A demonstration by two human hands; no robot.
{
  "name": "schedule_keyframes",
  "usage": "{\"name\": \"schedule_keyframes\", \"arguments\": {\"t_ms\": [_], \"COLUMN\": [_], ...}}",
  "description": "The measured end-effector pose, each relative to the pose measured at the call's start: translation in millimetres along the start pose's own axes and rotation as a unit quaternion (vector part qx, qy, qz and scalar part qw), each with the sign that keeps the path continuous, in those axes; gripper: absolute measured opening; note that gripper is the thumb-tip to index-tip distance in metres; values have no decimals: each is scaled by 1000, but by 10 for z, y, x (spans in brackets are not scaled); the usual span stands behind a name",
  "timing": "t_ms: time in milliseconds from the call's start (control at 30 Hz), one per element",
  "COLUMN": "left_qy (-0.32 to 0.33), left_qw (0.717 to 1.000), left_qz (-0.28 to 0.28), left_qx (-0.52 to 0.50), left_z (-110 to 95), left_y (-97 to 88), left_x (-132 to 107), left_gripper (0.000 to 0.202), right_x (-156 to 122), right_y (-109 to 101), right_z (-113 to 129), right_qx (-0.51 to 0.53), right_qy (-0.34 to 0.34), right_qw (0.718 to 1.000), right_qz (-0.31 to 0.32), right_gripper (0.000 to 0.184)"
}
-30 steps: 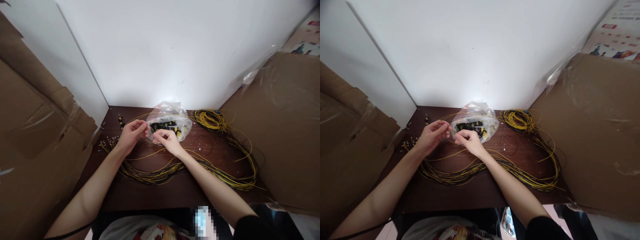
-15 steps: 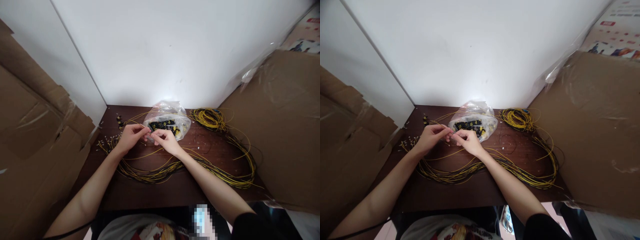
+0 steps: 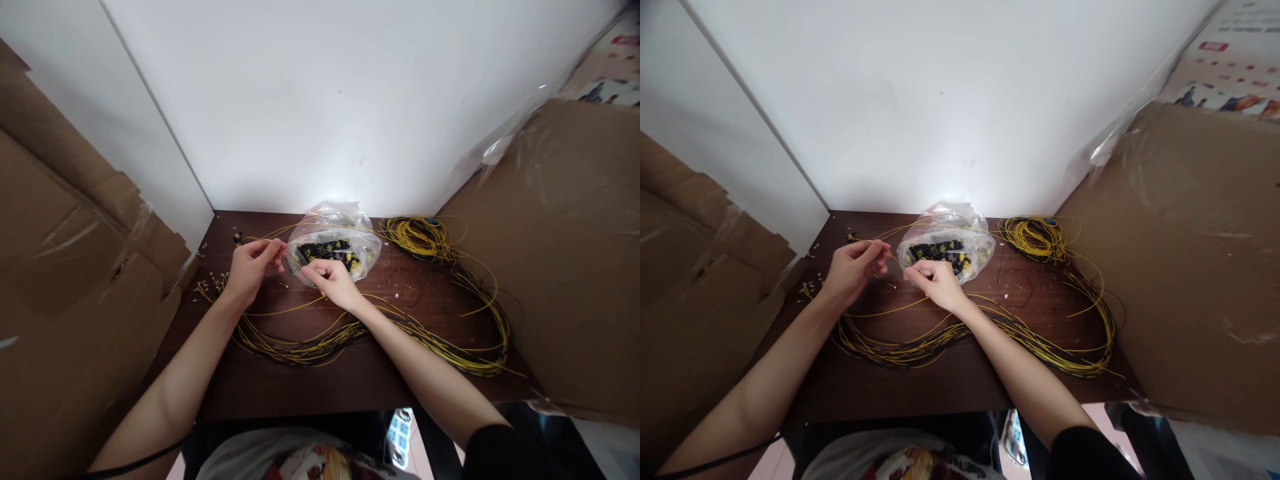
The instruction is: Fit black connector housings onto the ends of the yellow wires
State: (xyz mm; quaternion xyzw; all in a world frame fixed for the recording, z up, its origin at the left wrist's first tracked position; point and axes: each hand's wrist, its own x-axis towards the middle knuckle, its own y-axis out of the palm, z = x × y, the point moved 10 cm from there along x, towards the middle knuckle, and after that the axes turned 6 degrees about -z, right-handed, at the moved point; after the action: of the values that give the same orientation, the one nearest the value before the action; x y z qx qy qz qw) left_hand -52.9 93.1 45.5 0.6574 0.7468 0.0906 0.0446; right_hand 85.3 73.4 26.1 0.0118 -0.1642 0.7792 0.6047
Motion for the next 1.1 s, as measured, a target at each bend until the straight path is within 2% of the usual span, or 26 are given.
{"name": "schedule_keyframes", "arguments": {"t_ms": [100,300,433,567,767,867,1000,1100], "left_qy": [37,77,117,98,55,31,26,48], "left_qw": [998,973,956,966,993,998,998,996], "left_qz": [3,126,145,121,7,-31,-51,-38], "left_qx": [59,180,226,206,107,55,32,61], "left_z": [-62,-74,-111,-121,-99,-74,-87,-124], "left_y": [20,299,357,308,40,-60,-108,-70], "left_x": [-21,-144,-179,-146,-30,-4,1,-16], "left_gripper": [26,21,19,23,24,27,29,28], "right_x": [0,1,1,0,2,5,3,1], "right_y": [-1,-4,6,5,1,0,0,1], "right_z": [11,14,11,16,11,10,7,17], "right_qx": [-2,-4,-5,-2,-18,-22,-29,-27], "right_qy": [-4,-6,-7,-12,-12,-14,-15,-20], "right_qw": [1000,1000,1000,1000,1000,1000,999,999], "right_qz": [-1,-1,2,0,-4,-5,-5,-4], "right_gripper": [39,40,40,39,41,41,40,39]}}
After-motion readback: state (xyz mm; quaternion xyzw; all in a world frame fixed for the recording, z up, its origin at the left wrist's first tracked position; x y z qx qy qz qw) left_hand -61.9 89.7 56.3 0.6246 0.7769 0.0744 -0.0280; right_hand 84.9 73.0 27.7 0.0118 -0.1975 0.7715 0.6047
